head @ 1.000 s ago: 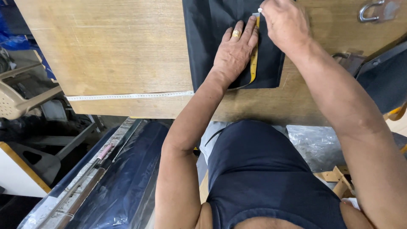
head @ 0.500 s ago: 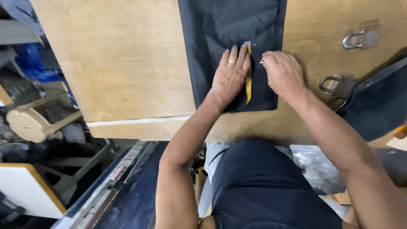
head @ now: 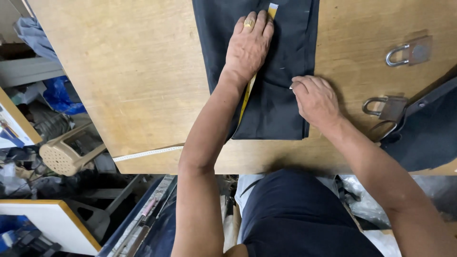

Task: The person folds and aligns pieces of dark fabric on a wooden table, then uses a measuring tape and chalk to mark measurements. They then use large shears to cut the fabric along the marked lines.

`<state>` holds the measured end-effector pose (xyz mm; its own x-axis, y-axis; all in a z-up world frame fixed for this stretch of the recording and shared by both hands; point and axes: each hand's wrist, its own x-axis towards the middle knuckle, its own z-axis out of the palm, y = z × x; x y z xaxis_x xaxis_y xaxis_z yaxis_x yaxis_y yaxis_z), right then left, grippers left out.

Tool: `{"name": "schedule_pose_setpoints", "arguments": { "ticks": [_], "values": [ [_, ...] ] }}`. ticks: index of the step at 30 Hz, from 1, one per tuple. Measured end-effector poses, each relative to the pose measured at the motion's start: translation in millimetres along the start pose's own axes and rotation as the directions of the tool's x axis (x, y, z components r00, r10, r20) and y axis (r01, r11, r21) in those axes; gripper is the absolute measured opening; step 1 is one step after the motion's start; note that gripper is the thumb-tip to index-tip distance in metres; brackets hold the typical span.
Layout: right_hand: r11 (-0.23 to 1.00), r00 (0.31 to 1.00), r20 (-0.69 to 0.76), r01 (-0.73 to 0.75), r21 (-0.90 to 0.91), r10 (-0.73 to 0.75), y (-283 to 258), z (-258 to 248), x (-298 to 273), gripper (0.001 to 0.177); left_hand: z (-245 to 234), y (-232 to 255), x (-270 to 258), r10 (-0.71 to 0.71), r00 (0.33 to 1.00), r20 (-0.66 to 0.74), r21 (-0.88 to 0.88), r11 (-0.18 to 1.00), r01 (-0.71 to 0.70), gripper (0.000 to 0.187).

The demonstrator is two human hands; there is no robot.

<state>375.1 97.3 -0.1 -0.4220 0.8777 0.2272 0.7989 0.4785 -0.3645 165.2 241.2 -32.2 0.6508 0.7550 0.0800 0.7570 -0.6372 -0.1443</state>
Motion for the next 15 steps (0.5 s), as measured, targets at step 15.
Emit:
{"name": "schedule_pose_setpoints", "arguments": {
  "ticks": [15],
  "values": [
    [0.994,0.997,0.038,-0.070,-0.080,0.074,29,3,50,0.024,14,17,1,-0.245,0.962,0.120,-0.067,0.965,0.254,0.046]
  ]
}}
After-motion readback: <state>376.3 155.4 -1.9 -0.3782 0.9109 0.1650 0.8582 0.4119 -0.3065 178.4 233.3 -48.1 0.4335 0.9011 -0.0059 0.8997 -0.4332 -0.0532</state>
